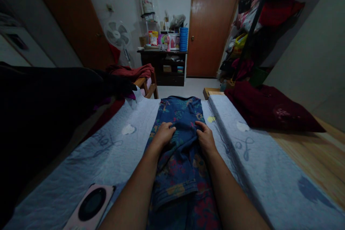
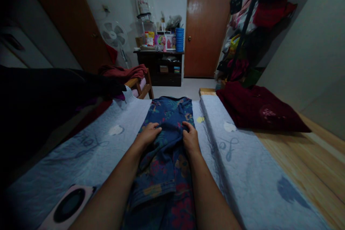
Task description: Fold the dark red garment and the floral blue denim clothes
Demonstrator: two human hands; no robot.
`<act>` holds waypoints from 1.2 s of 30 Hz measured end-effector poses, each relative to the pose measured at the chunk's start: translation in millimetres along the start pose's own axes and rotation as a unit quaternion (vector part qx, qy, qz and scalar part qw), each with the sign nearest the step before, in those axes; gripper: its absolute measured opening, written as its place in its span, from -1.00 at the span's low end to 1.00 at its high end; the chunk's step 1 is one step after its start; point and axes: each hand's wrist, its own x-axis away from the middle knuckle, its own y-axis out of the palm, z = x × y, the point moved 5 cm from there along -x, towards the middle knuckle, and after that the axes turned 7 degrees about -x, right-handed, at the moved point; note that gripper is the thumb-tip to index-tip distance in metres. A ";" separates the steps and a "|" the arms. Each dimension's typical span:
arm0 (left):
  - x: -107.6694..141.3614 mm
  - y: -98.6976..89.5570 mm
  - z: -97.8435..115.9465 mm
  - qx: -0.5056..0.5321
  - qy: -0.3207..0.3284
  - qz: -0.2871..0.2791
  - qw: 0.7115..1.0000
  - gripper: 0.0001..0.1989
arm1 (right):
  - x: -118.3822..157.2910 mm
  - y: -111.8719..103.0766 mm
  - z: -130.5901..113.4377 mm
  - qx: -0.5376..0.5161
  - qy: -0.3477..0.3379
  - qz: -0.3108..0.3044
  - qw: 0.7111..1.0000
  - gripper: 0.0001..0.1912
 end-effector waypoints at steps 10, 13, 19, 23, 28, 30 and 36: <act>6.7 7.3 -6.5 0.174 -0.108 -0.044 0.978 -0.73 | -2.3 2.5 7.9 -0.009 0.010 -0.021 1.000 -0.39; 4.3 5.5 -13.5 0.130 -0.128 -0.032 0.983 -0.68 | -3.2 3.3 10.6 -0.007 0.008 -0.023 1.000 -0.39; 1.0 1.3 -0.1 0.072 -0.003 0.014 0.997 -0.69 | -1.6 6.8 9.4 -0.015 0.011 -0.032 0.999 -0.39; 3.8 6.9 6.6 0.099 0.053 -0.010 0.994 -0.50 | 0.7 8.7 6.7 -0.008 0.007 -0.043 0.999 -0.38; 9.6 10.4 15.1 0.055 0.133 -0.056 0.988 -0.43 | 2.2 7.8 4.4 0.014 0.001 -0.041 0.999 -0.34; 10.4 11.7 14.9 0.036 0.119 -0.078 0.989 -0.45 | 2.2 7.6 3.8 0.016 -0.001 -0.040 0.999 -0.33; 6.6 7.1 9.8 0.002 0.033 -0.050 0.998 -0.57 | 1.6 7.2 4.5 0.021 -0.005 -0.037 0.999 -0.35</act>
